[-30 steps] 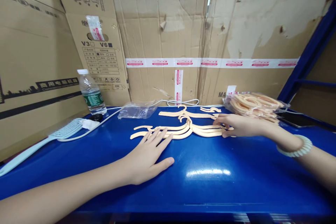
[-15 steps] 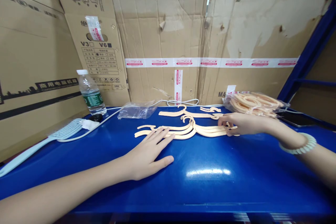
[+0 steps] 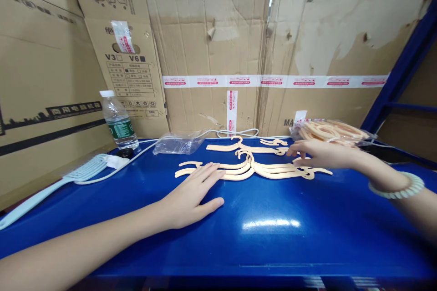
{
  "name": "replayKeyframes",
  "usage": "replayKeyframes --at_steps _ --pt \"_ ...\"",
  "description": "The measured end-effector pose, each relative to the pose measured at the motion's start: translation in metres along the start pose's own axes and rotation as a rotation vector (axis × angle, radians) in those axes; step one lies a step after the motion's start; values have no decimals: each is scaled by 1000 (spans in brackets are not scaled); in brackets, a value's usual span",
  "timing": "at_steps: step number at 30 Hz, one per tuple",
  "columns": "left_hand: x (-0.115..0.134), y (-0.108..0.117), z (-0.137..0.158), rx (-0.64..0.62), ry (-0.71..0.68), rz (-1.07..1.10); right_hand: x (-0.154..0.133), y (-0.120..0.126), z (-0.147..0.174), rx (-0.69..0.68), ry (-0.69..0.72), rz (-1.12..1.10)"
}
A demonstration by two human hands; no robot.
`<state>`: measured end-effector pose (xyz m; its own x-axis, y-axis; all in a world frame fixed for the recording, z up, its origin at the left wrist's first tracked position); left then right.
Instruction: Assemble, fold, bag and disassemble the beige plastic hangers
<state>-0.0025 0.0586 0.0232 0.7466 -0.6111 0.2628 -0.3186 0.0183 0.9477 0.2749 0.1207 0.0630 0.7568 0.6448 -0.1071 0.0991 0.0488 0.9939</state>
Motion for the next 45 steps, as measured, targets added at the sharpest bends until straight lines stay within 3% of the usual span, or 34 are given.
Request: replayKeyframes --at_steps 4,7,45 --pt "26 3 8 -63 -232 78 -1 17 3 103 -40 120" --pt "35 2 12 -109 -305 88 -2 21 4 124 -43 145" --pt "36 2 12 -107 -306 98 3 5 -1 14 -138 142"
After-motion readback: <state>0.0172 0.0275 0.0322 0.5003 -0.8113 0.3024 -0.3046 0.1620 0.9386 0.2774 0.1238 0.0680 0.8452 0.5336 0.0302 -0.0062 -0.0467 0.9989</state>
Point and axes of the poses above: each hand's wrist, its own z-axis away from the middle knuckle, its own y-axis out of the back of the hand, x = y × z, the point moved 8 cm from there along -z, towards the middle knuckle, and after that the axes turned 10 degrees about y, right-handed, at the moved point
